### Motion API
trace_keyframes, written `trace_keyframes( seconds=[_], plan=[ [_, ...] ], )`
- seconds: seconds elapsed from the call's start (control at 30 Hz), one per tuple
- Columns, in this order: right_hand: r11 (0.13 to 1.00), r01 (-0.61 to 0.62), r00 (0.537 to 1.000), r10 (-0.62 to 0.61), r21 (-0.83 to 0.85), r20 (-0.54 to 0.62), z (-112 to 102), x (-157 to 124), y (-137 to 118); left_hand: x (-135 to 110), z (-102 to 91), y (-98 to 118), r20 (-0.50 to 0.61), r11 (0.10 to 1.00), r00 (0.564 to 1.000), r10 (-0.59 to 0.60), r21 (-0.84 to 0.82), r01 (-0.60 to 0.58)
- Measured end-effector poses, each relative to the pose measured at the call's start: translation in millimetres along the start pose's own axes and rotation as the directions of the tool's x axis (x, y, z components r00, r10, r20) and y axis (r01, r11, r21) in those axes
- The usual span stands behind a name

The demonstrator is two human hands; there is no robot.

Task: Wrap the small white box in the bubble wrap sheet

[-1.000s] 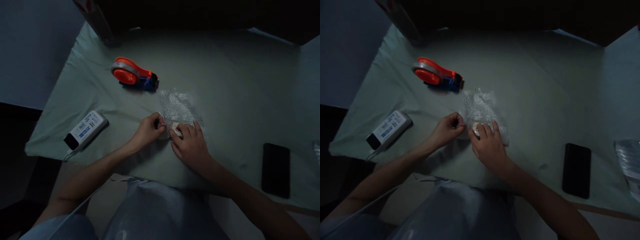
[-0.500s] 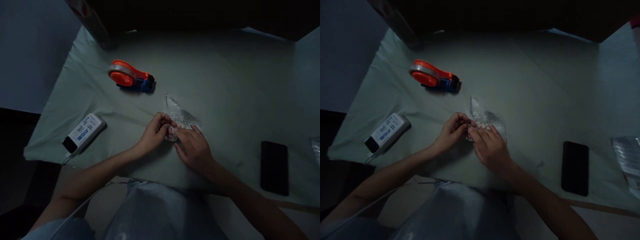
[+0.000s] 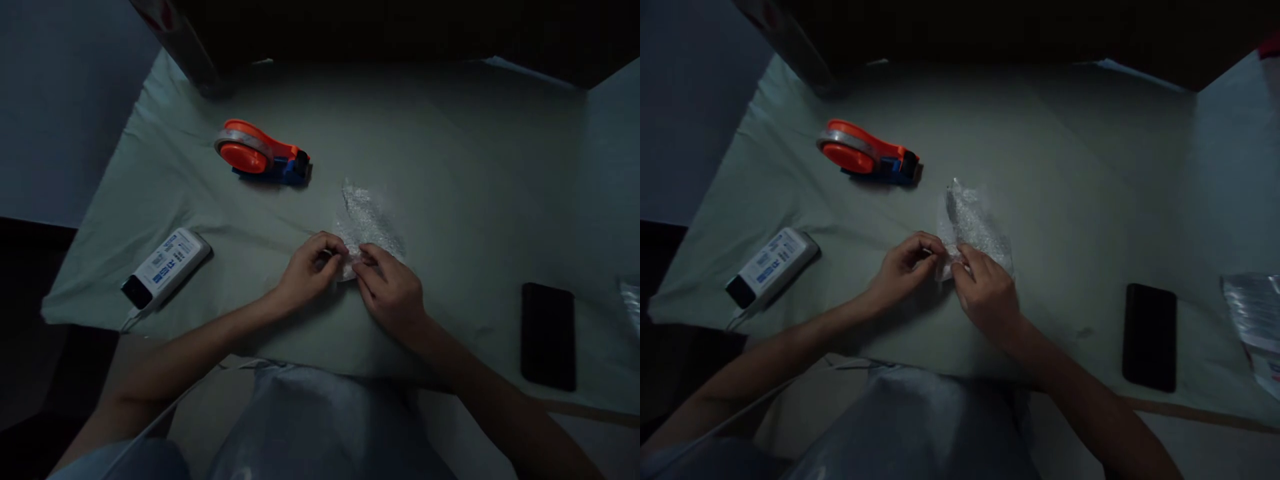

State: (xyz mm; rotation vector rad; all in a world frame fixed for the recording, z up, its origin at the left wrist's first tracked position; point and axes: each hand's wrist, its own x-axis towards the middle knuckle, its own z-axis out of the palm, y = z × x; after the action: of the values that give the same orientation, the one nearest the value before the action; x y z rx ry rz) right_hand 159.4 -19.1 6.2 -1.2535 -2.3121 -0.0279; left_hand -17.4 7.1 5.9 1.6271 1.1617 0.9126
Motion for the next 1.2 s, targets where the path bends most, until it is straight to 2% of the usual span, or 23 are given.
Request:
trace_keyframes(
  seconds=[0.07, 0.13, 0.2, 0.3, 0.37, 0.43, 0.47, 0.53, 0.57, 0.63, 0.7, 0.83, 1.0, 1.1, 1.2],
  plan=[
    [0.999, -0.018, 1.000, 0.017, 0.028, 0.006, 1.3, -1.2, 0.4, -3.9, -2.7, -7.5, 0.076, 0.944, 0.965, 0.250, 0.202, -0.261],
    [0.999, -0.021, 1.000, 0.020, 0.040, 0.012, 2.6, -1.8, -0.6, -6.5, -4.3, -15.3, 0.214, 0.858, 0.902, 0.375, 0.287, -0.425],
    [0.998, -0.007, 1.000, 0.006, 0.059, 0.019, 1.7, -1.9, -1.3, -7.1, -4.3, -21.6, 0.291, 0.811, 0.866, 0.407, 0.321, -0.489],
    [0.988, -0.027, 1.000, 0.026, 0.154, 0.009, -9.4, -4.2, 4.1, -4.6, -2.7, -26.2, 0.328, 0.769, 0.840, 0.432, 0.354, -0.533],
    [0.974, -0.135, 0.989, 0.143, 0.181, -0.030, -23.0, -10.0, 14.4, -2.4, -1.9, -26.7, 0.344, 0.757, 0.831, 0.436, 0.358, -0.546],
    [0.930, -0.337, 0.935, 0.349, 0.145, -0.061, -36.6, -19.8, 27.4, -0.9, -1.7, -26.4, 0.352, 0.753, 0.829, 0.434, 0.363, -0.549],
    [0.873, -0.462, 0.881, 0.472, 0.154, -0.036, -41.7, -25.8, 33.3, -0.6, -1.8, -26.2, 0.352, 0.750, 0.829, 0.435, 0.368, -0.550],
    [0.695, -0.687, 0.725, 0.677, 0.215, 0.127, -45.5, -37.4, 41.3, -0.3, -2.0, -26.0, 0.351, 0.744, 0.830, 0.433, 0.381, -0.549],
    [0.594, -0.764, 0.643, 0.733, 0.252, 0.222, -43.8, -42.0, 42.8, -0.4, -1.9, -25.8, 0.348, 0.742, 0.830, 0.436, 0.383, -0.550],
    [0.413, -0.847, 0.521, 0.771, 0.335, 0.365, -34.6, -47.2, 41.8, -0.7, -1.0, -24.9, 0.338, 0.747, 0.833, 0.438, 0.380, -0.546],
    [0.282, -0.865, 0.454, 0.790, 0.415, 0.412, -21.4, -46.0, 37.9, -1.1, 0.9, -23.5, 0.315, 0.765, 0.850, 0.422, 0.379, -0.521],
    [0.098, -0.831, 0.395, 0.797, 0.547, 0.457, -1.2, -31.9, 33.3, -2.5, 6.0, -22.6, 0.244, 0.793, 0.892, 0.380, 0.410, -0.450],
    [-0.163, -0.757, 0.328, 0.743, 0.633, 0.584, -1.3, -15.6, 30.4, -3.7, 8.8, -27.4, 0.222, 0.788, 0.881, 0.418, 0.394, -0.473],
    [-0.215, -0.733, 0.336, 0.710, 0.645, 0.619, -4.7, -5.5, 23.1, -3.2, 10.1, -28.5, 0.216, 0.763, 0.864, 0.455, 0.405, -0.504],
    [-0.199, -0.735, 0.375, 0.678, 0.649, 0.632, -4.0, 7.2, 13.4, -2.4, 12.6, -27.3, 0.208, 0.739, 0.854, 0.477, 0.432, -0.518]
  ],
)
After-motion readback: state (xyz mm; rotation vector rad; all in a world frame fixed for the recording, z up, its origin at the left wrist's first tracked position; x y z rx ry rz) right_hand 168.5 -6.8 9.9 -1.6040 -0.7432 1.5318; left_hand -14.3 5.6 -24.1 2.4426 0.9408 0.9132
